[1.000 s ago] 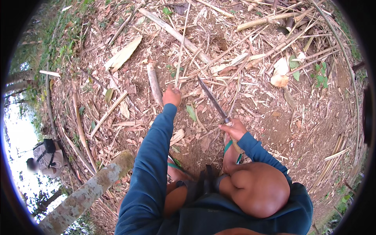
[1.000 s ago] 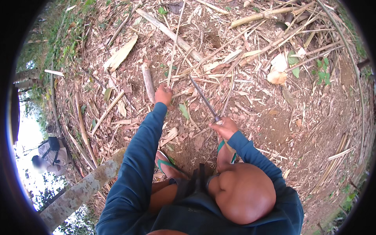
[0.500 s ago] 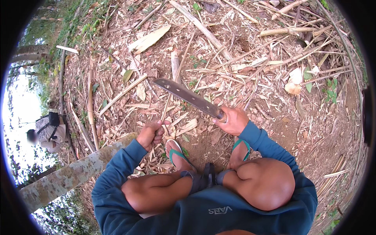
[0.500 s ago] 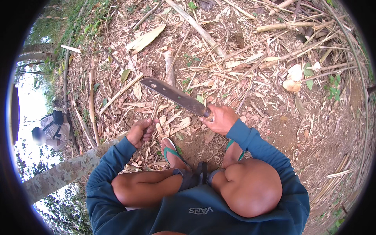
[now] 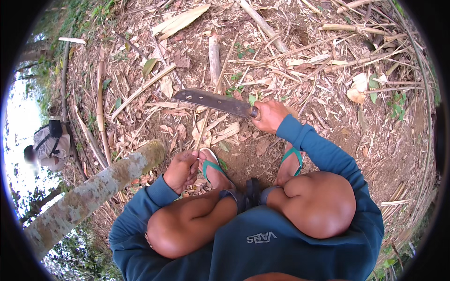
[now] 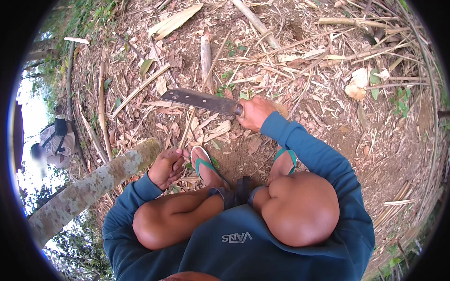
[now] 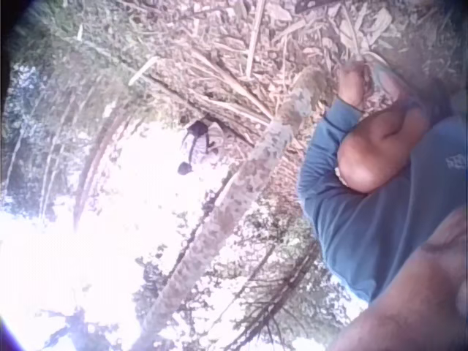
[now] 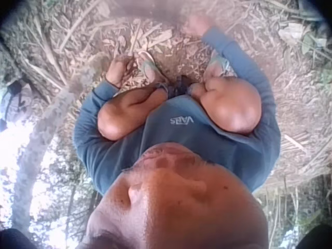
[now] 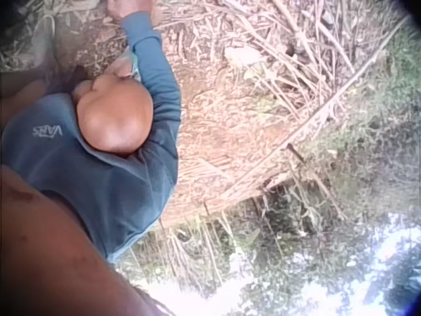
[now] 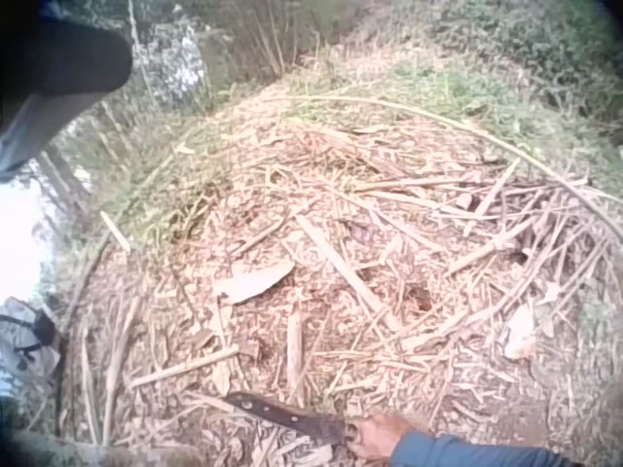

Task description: The person sits on the ground in a wooded area and uses a large machete to chop a long bamboo pole into smaller segments. They then use the machete to split the bamboo segments into thin strips.

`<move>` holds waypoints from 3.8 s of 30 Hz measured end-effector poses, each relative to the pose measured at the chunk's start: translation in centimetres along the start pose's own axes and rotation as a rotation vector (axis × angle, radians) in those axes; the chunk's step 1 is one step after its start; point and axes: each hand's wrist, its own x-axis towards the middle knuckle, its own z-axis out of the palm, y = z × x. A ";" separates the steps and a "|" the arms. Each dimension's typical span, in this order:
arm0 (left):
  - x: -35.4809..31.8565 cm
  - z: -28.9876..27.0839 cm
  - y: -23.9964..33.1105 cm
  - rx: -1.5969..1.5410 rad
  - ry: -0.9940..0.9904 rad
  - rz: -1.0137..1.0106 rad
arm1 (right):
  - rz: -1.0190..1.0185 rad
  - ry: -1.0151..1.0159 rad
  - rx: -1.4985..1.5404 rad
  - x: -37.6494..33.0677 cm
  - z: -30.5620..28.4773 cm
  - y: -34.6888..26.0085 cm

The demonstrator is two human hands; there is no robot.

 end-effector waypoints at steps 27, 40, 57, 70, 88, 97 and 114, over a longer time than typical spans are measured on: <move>0.0 -1.0 -0.7 -0.020 0.029 -0.002 | -0.141 -0.029 -0.044 2.1 0.3 2.6; -2.4 -3.3 -0.9 -0.004 0.065 -0.031 | -0.090 -0.026 -0.083 2.8 1.9 2.8; -5.2 -5.6 -0.8 0.050 0.073 -0.063 | 0.173 0.197 -0.144 5.4 0.4 2.9; -6.9 -7.4 -1.5 0.062 0.045 -0.097 | 0.203 0.124 -0.111 5.4 1.2 5.1; -6.1 -9.3 -3.3 0.205 0.000 0.010 | 0.164 -0.064 0.080 3.2 -1.3 4.0; -5.7 -8.2 -2.6 0.119 -0.088 0.075 | 0.713 0.491 -0.009 4.3 -12.1 16.3; 7.6 2.0 0.3 -0.073 -0.234 -0.173 | -0.040 0.116 0.203 -7.2 1.9 3.1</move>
